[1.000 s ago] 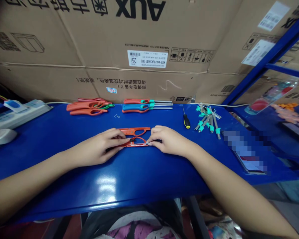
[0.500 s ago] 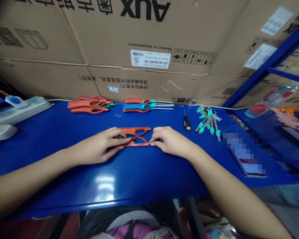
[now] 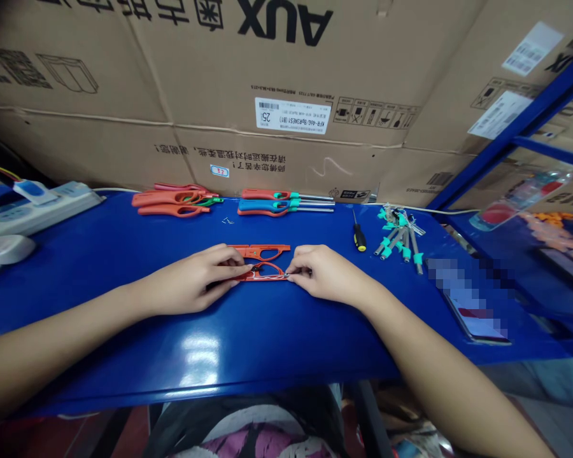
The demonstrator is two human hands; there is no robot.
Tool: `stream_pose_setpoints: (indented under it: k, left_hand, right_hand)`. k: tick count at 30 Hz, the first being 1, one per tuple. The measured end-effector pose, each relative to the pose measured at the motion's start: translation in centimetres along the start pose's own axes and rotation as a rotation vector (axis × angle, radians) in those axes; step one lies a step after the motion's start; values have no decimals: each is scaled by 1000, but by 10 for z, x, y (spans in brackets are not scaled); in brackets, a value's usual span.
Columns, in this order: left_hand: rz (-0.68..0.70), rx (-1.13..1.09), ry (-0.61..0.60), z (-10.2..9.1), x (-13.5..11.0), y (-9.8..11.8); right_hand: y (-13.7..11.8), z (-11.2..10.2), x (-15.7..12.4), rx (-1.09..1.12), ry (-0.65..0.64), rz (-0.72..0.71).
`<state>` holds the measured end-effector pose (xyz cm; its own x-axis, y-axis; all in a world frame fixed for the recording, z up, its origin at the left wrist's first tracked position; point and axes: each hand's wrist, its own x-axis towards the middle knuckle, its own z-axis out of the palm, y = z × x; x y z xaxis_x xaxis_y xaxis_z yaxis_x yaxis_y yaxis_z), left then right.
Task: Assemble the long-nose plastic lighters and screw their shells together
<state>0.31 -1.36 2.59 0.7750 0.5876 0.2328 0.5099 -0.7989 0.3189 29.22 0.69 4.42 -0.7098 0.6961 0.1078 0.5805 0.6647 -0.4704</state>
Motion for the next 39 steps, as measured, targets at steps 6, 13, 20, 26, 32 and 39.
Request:
stream_pose_setpoints:
  k: [6,13,20,26,32,39]
  left_hand:
    - [23,-18,12,4,0,-1]
    - [-31,-123,38,6,-1,5]
    - [-81,-198,40,12,0,11]
    - [-82,-279,41,14,1,13]
    - [-87,-287,67,15,3,17]
    - [-59,-183,57,13,1,19]
  right_hand:
    - [-5,1,-3,34,87,0]
    - [-6,15,2,73,5,-25]
    - [-8,15,2,99,-18,-30]
    - [-10,13,-2,36,-57,-79]
    - [-12,15,-3,-113,-69,-132]
    - [-11,17,-2,-172,-53,-160]
